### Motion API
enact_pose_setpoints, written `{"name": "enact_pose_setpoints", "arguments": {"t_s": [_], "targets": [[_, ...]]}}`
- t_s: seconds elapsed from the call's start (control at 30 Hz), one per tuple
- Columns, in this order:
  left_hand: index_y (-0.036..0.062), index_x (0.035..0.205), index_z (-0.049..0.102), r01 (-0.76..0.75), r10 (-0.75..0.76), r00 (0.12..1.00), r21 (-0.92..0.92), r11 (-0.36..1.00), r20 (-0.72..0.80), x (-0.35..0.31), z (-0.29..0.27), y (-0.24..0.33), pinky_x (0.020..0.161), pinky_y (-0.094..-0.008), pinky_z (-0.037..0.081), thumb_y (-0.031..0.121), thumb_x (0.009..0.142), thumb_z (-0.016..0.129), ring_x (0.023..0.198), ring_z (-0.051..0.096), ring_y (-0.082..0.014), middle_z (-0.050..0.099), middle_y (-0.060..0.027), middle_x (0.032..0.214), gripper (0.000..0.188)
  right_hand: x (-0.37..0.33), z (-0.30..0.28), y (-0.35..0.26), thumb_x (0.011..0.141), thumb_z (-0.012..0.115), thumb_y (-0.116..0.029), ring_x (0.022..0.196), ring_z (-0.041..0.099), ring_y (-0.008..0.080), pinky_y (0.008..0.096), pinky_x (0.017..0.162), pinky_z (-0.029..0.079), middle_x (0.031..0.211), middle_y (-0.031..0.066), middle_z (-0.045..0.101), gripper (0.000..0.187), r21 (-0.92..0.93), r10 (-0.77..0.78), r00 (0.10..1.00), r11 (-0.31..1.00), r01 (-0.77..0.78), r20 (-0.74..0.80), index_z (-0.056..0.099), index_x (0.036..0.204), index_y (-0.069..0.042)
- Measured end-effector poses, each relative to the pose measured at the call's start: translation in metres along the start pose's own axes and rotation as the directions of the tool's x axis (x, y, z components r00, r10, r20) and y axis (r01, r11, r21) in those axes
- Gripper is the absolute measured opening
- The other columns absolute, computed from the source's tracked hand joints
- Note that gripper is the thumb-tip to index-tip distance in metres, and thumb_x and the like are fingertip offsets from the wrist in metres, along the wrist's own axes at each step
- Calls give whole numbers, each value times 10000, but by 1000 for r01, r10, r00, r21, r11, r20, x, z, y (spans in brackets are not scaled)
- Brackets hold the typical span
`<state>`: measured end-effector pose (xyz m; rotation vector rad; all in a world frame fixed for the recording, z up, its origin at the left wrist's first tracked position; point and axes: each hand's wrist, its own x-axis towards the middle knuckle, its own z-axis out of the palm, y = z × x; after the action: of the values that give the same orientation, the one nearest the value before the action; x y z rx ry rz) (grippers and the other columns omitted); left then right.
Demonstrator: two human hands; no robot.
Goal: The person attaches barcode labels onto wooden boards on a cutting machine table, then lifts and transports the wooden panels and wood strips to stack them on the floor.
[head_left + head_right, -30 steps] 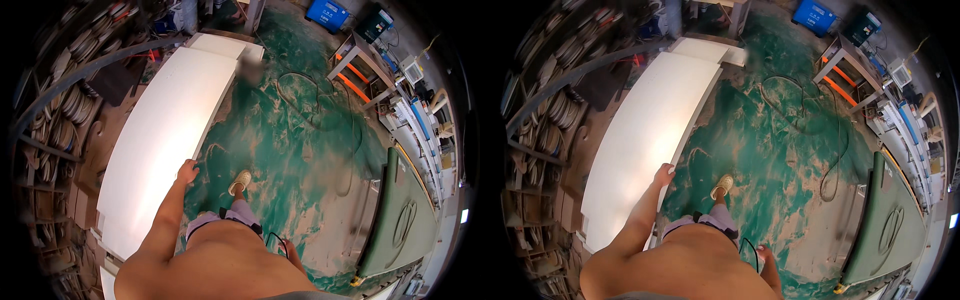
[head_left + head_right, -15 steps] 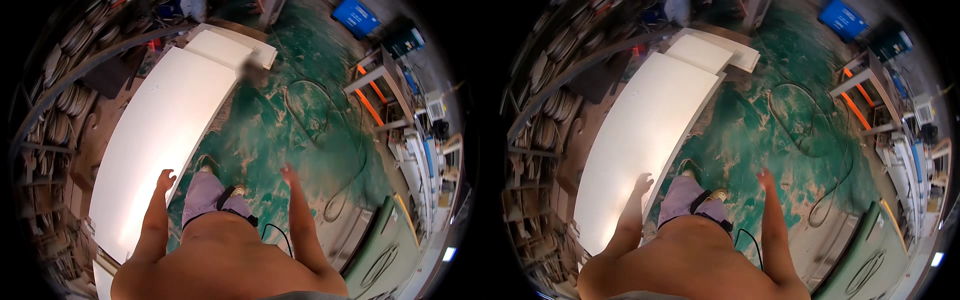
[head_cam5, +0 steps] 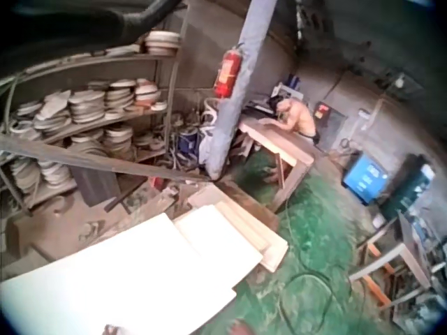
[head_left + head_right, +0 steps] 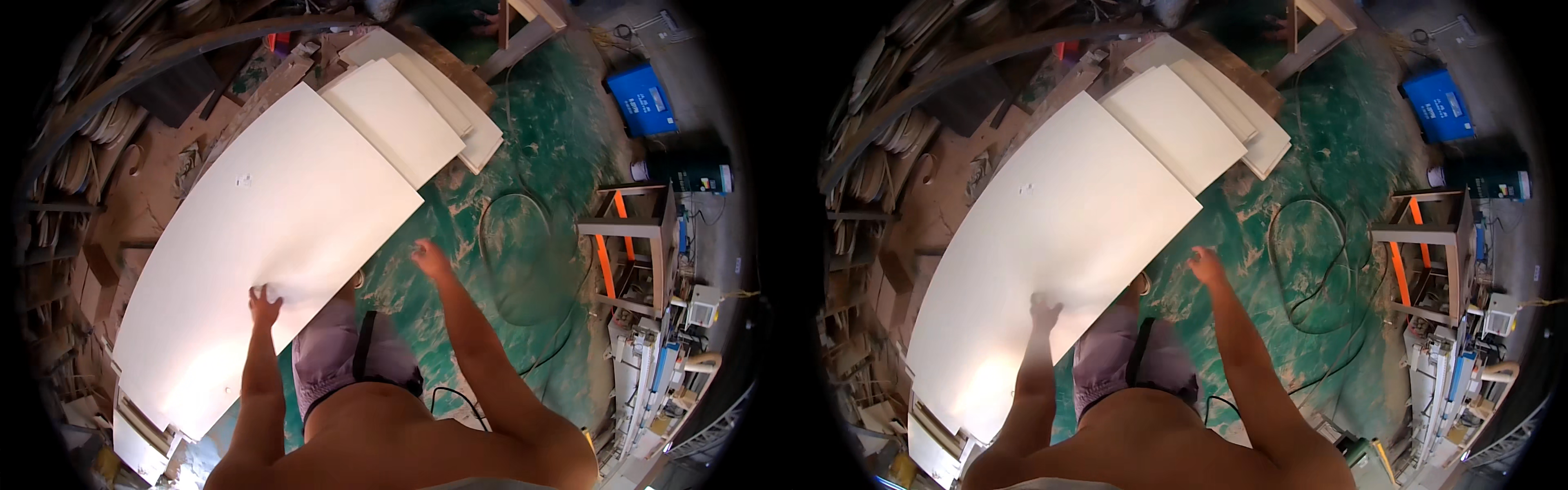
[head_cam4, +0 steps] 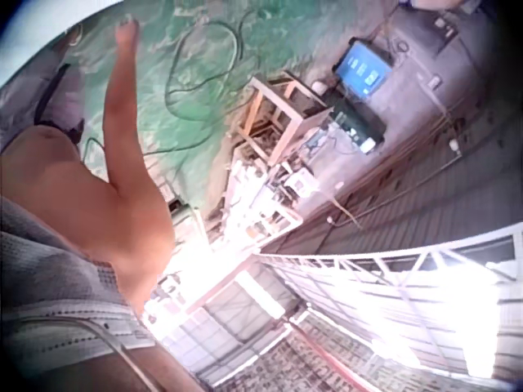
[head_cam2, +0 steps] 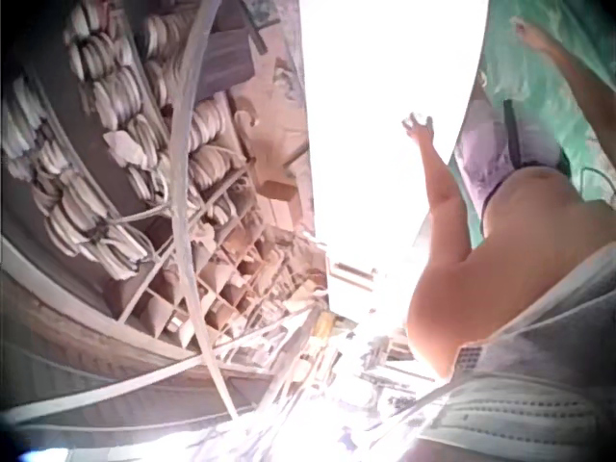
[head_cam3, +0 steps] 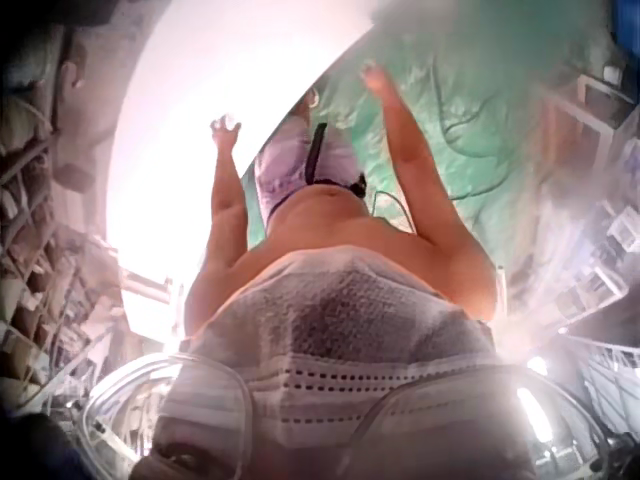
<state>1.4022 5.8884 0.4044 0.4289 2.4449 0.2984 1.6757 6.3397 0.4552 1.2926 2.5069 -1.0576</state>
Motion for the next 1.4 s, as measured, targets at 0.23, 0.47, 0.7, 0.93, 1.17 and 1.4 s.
{"name": "enact_pose_setpoints", "arguments": {"t_s": [0.23,0.47,0.7,0.93,1.17,1.4], "targets": [[173,1512,323,-164,172,940,-51,985,296,53,-14,132,1120,-534,327,507,743,753,1384,247,-525,94,-233,1594,943,128,-43,-11,853,686,-318,1096,619,357,428,929,495,1254,215,602,577,-7,198,979,980,-198,37,525,1344,-62],[123,1501,338,-73,118,934,-144,987,338,74,-39,158,1148,-465,319,440,786,735,1434,249,-402,133,-182,1603,877,182,-51,-27,867,655,-422,1253,504,398,451,1035,431,1386,238,499,727,-158,213,968,969,-191,135,424,1424,-15],[161,1521,299,59,-34,966,-93,994,257,67,-21,187,1151,-509,295,468,747,770,1460,118,-439,16,-171,1619,957,210,-34,1,904,644,-409,781,642,214,362,711,508,900,93,693,469,299,38,895,935,-189,445,640,1088,22],[219,1564,-2,340,-353,923,105,934,154,70,7,273,1132,-553,309,534,594,863,1441,11,-525,-118,-162,1614,1338,210,-45,4,898,681,-375,631,571,102,289,589,481,813,36,647,398,389,52,862,877,-281,505,626,976,12],[168,1559,-38,394,-410,909,160,905,79,76,28,363,1037,-607,408,570,535,878,1427,34,-548,-103,-166,1616,1432,229,-84,59,881,700,-346,645,603,138,315,593,492,781,64,644,378,407,122,861,843,-352,494,627,902,25],[234,1568,4,340,-343,935,43,939,93,95,28,481,1025,-713,291,556,580,858,1465,-37,-478,-103,-116,1630,1346,296,-180,118,893,622,-400,768,649,270,428,709,507,912,110,674,435,304,231,897,884,-356,377,657,1052,3]]}}
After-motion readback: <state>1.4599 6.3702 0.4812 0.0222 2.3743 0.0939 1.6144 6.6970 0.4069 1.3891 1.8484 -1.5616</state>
